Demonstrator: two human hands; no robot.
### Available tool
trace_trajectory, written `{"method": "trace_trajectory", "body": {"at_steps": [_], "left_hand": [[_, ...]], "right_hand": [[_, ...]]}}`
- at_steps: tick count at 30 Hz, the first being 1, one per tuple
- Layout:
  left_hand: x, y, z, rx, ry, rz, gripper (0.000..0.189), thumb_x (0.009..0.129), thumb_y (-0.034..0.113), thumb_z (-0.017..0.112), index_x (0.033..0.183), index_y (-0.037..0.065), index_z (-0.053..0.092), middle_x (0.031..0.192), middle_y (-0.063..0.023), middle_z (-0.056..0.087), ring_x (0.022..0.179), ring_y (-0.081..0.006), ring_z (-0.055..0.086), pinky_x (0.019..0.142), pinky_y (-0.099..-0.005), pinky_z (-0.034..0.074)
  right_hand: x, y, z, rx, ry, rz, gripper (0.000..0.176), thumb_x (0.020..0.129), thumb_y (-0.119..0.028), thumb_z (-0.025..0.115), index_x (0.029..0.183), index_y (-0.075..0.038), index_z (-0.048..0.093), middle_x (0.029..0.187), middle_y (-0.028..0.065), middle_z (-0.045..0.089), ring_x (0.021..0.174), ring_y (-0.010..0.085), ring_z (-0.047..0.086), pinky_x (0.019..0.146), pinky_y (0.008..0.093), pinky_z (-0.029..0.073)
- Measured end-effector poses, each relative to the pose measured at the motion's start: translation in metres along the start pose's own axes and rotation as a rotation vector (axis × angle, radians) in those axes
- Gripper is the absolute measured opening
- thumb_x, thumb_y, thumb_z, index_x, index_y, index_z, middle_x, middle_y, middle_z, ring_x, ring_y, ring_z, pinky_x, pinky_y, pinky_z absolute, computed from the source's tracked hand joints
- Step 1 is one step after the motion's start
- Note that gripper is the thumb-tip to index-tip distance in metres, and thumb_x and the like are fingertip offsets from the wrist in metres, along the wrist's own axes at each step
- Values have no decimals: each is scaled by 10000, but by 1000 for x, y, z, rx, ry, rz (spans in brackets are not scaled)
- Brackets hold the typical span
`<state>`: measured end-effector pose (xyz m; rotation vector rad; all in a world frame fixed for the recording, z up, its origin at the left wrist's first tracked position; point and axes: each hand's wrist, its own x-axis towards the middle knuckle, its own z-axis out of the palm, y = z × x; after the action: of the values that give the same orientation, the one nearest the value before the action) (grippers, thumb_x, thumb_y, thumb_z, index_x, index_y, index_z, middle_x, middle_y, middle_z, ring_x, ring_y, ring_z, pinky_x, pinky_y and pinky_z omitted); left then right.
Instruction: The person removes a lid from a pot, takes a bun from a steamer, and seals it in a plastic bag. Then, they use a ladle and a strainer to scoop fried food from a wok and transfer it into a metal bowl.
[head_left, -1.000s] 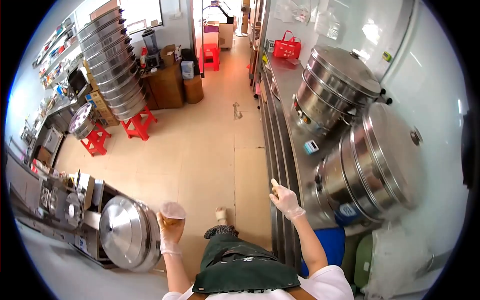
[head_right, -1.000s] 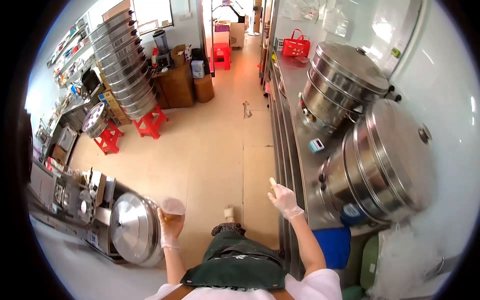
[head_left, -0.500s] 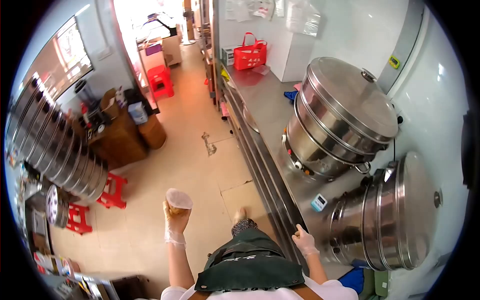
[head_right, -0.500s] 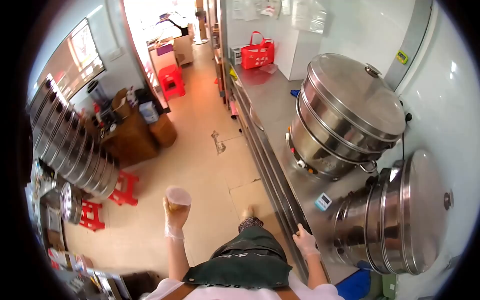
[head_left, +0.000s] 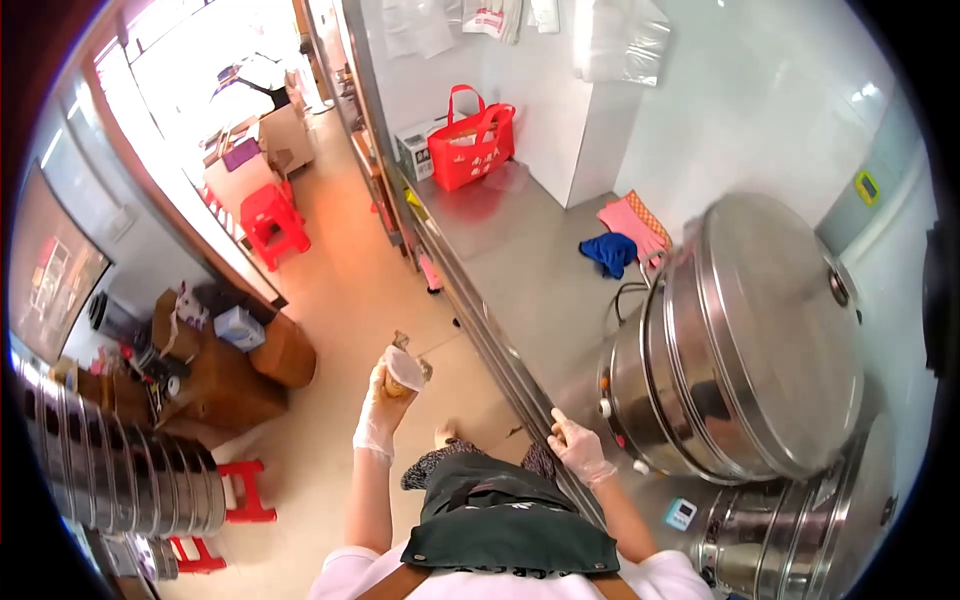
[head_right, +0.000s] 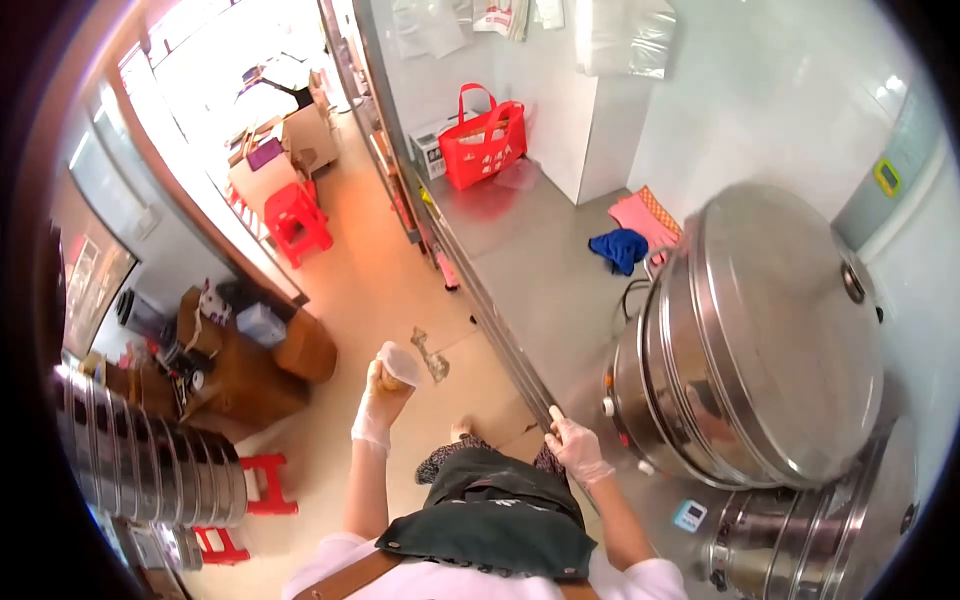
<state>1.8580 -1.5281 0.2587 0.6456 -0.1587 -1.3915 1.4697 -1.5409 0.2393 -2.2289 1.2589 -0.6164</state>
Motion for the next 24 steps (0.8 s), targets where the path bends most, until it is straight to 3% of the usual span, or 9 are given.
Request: {"method": "trace_trajectory", "body": {"at_steps": [2,3,7,9,11,12,14,18,24], "left_hand": [[86,15,0,122,-69,-73,418,929,388,582,1279,172,509,1277,-52,529,1186,-222,489,1015,-419,413],[135,19,0,203,14,-133,510,915,373,615,1333,118,474,1293,-62,504,1229,-214,466,993,-412,431],[330,14,14,545,-173,-233,524,860,301,673,1278,36,500,1191,-66,572,1102,-221,560,941,-383,466],[409,-7,22,795,-208,-180,585,787,289,733,1250,10,509,1137,-69,607,1023,-238,602,912,-370,486],[456,-43,56,1072,-94,74,643,721,289,776,1230,-3,514,1083,-78,633,945,-256,631,878,-362,504],[472,-44,77,1496,-159,317,714,639,284,802,1233,10,515,1086,-119,605,977,-279,601,860,-372,514],[494,-63,98,1867,-209,357,684,660,327,792,1242,111,505,1155,-139,543,1100,-314,528,865,-379,514],[541,-102,105,2037,-370,425,646,667,286,762,1243,112,525,1147,-134,527,1102,-317,505,858,-407,514],[561,-110,99,2259,-484,277,710,651,361,784,1257,139,487,1167,-147,519,1111,-329,493,867,-421,497]], "right_hand": [[32,3,8,3,16,100,541,816,-155,687,1318,-61,507,917,98,681,728,232,669,667,340,541],[42,5,13,-9,52,191,546,818,-163,684,1326,-73,507,919,92,684,740,230,669,688,344,539],[60,-2,32,57,191,645,550,843,-171,648,1352,-56,474,910,107,669,777,257,662,735,364,526],[61,-11,40,49,257,816,559,828,-170,655,1344,-47,482,901,84,679,777,251,664,747,349,524],[63,-22,61,-5,316,926,569,829,-162,648,1356,-47,467,898,88,675,790,254,661,748,351,519],[71,-25,69,-28,343,979,575,829,-159,644,1362,-47,460,896,90,674,796,256,659,749,353,516],[99,-48,66,66,245,1117,591,848,-167,619,1391,-40,425,926,110,662,854,266,647,796,372,503],[149,-52,70,99,199,1264,616,863,-152,608,1427,-38,386,972,119,644,914,264,631,850,371,489],[219,12,66,71,213,1075,579,859,-158,623,1397,-63,433,950,106,677,843,285,656,798,379,513]]}}
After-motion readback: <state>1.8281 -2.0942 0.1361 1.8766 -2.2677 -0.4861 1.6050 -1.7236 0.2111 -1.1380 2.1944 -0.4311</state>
